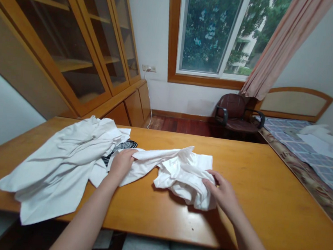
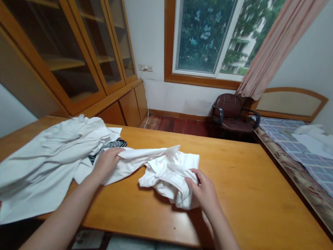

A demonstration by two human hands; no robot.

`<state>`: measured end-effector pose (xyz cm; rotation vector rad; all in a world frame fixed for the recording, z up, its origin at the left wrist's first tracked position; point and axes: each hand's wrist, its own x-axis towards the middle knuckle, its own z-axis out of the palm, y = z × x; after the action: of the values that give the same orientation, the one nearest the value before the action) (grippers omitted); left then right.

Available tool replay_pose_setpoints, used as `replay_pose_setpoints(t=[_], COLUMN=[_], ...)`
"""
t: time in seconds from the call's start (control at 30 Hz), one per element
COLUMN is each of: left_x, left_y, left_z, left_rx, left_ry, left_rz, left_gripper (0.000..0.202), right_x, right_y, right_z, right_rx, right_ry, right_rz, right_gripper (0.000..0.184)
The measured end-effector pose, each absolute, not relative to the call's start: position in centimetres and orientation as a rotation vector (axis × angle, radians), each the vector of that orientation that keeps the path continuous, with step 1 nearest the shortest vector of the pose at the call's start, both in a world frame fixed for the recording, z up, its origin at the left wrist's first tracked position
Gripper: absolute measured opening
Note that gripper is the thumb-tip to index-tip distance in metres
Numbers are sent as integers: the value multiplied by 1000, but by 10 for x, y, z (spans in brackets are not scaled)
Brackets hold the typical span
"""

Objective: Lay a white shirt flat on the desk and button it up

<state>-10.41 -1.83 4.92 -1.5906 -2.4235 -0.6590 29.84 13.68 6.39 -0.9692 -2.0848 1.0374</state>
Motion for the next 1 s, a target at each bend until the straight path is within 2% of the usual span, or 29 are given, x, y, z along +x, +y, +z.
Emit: replay_pose_setpoints(t=[0.17, 0.3, 0.4, 0.5, 0.6, 0.77, 1.0], left_x=[-128, -136, -144, -154, -154, -103, -5], left_y=[-17, -5, 14, 37, 53, 38, -26], left_z=[92, 135, 149, 135, 100, 49, 35], left_rx=[-1370, -1319, -1342, -1398, -1522, -1704, -2299], left_ry=[-2363, -2261, -2243, -2356, -2421, -2359, -2552], left_rz=[-841, -973, -1020, -983, -930, -1021, -887], left_gripper=[39, 36, 37, 40, 40, 38, 41], right_x=[337, 351, 351, 346, 342, 345, 363], right_y=[173, 194, 210, 224, 229, 212, 183], right_z=[89, 105, 106, 95, 78, 61, 48], right_rx=[-986, -925, -919, -971, -1044, -1045, -956], right_ry=[-2052, -2009, -1971, -1965, -2011, -2122, -2301], right_rz=[664, 507, 402, 321, 283, 314, 172], right_gripper=[28, 23, 21, 26, 35, 42, 68])
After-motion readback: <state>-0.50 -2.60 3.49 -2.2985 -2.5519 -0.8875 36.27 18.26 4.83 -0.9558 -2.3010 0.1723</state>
